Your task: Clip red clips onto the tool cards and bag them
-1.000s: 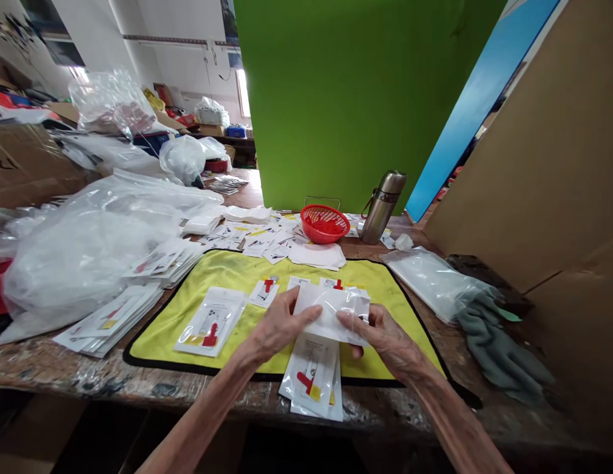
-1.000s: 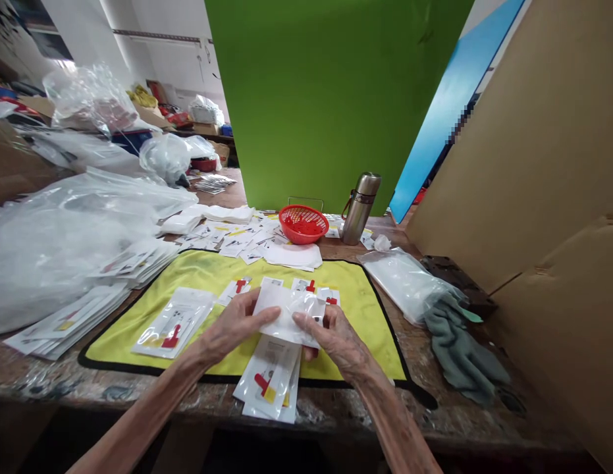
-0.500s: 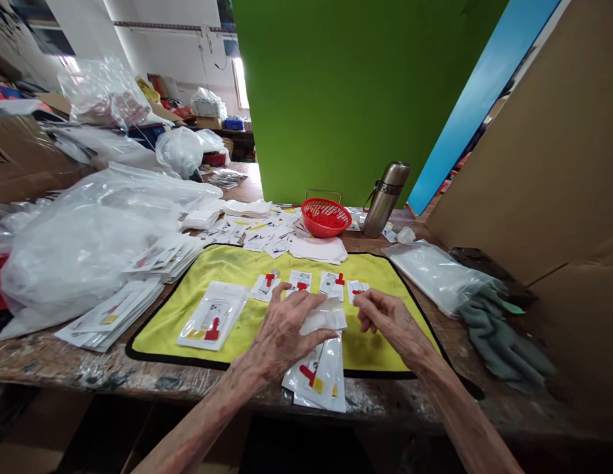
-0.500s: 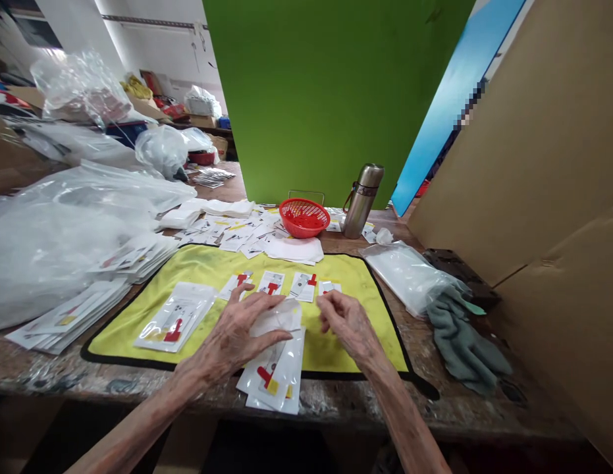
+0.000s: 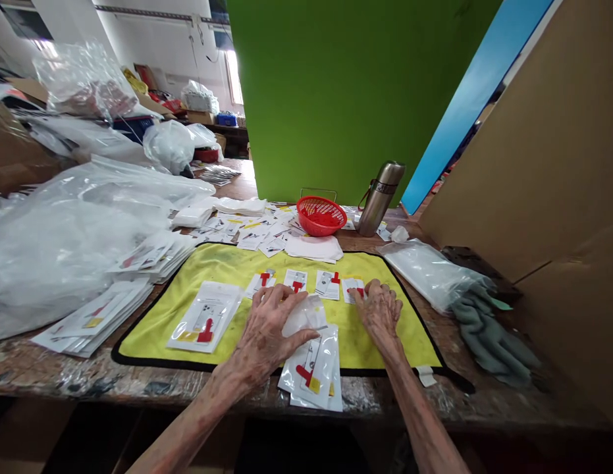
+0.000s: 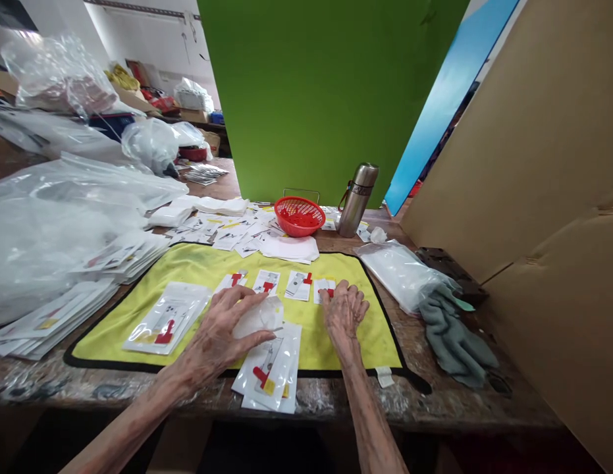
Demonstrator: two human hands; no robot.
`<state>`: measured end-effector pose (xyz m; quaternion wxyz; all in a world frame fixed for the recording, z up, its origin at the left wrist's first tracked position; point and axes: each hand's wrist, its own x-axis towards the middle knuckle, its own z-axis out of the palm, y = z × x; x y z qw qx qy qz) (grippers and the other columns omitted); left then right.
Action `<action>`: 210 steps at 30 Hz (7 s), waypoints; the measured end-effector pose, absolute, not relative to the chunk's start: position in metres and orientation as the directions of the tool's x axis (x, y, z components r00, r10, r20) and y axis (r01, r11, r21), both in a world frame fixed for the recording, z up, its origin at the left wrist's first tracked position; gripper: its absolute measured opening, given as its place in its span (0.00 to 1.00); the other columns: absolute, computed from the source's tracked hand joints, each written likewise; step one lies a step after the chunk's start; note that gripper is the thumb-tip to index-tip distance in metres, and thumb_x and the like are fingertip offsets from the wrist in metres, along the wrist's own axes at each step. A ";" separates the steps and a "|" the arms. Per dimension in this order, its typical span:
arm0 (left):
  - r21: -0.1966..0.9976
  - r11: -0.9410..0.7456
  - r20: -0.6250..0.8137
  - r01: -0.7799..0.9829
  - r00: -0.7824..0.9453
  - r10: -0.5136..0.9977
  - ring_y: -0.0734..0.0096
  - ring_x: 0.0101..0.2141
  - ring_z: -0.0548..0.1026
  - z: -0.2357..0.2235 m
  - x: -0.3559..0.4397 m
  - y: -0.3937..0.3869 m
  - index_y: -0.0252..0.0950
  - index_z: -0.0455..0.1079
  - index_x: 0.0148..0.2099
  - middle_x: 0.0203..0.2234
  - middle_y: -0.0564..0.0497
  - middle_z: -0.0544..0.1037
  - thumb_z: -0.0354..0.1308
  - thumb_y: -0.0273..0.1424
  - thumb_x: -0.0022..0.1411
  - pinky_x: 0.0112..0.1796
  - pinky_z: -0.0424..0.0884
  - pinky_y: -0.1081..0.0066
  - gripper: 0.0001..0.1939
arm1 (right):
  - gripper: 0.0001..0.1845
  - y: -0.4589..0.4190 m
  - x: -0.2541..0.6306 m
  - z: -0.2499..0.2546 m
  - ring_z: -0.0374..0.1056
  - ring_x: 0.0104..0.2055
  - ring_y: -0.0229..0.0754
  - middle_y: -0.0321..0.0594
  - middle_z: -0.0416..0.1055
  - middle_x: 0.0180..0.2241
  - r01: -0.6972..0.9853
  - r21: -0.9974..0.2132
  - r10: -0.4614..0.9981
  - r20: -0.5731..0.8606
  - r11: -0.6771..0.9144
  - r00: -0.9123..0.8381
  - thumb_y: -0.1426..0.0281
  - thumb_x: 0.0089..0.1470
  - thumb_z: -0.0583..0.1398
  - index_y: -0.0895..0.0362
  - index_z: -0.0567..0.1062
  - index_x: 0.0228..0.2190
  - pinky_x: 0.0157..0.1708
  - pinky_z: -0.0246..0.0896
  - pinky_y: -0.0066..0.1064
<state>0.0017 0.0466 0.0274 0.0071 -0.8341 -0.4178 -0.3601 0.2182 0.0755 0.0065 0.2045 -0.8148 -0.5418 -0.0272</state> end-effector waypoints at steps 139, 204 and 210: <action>0.394 -0.188 0.152 0.899 0.138 0.979 0.55 0.46 0.69 0.022 0.075 0.218 0.35 0.68 0.42 0.41 0.42 0.75 0.48 0.28 0.62 0.46 0.59 0.57 0.09 | 0.10 0.050 0.232 0.004 0.66 0.29 0.44 0.43 0.68 0.28 0.686 -0.709 0.984 0.167 0.165 -0.065 0.63 0.53 0.51 0.54 0.67 0.27 0.30 0.63 0.37; 0.834 0.483 -0.326 -0.265 0.470 0.820 0.75 0.29 0.71 0.056 0.027 0.075 0.29 0.73 0.31 0.27 0.49 0.76 0.73 0.38 0.33 0.32 0.66 0.76 0.23 | 0.19 0.043 0.222 0.072 0.65 0.29 0.36 0.37 0.74 0.28 -0.109 -0.968 0.920 -0.177 -0.227 -0.350 0.61 0.39 0.69 0.58 0.79 0.33 0.31 0.60 0.27; 0.994 0.105 -0.105 0.019 0.350 0.931 0.72 0.25 0.69 0.052 0.020 0.073 0.32 0.71 0.28 0.22 0.51 0.72 0.61 0.49 0.50 0.29 0.65 0.72 0.22 | 0.18 0.045 0.214 0.067 0.60 0.24 0.33 0.35 0.72 0.24 0.018 -0.986 0.946 -0.164 -0.165 -0.279 0.57 0.39 0.68 0.61 0.77 0.25 0.25 0.54 0.25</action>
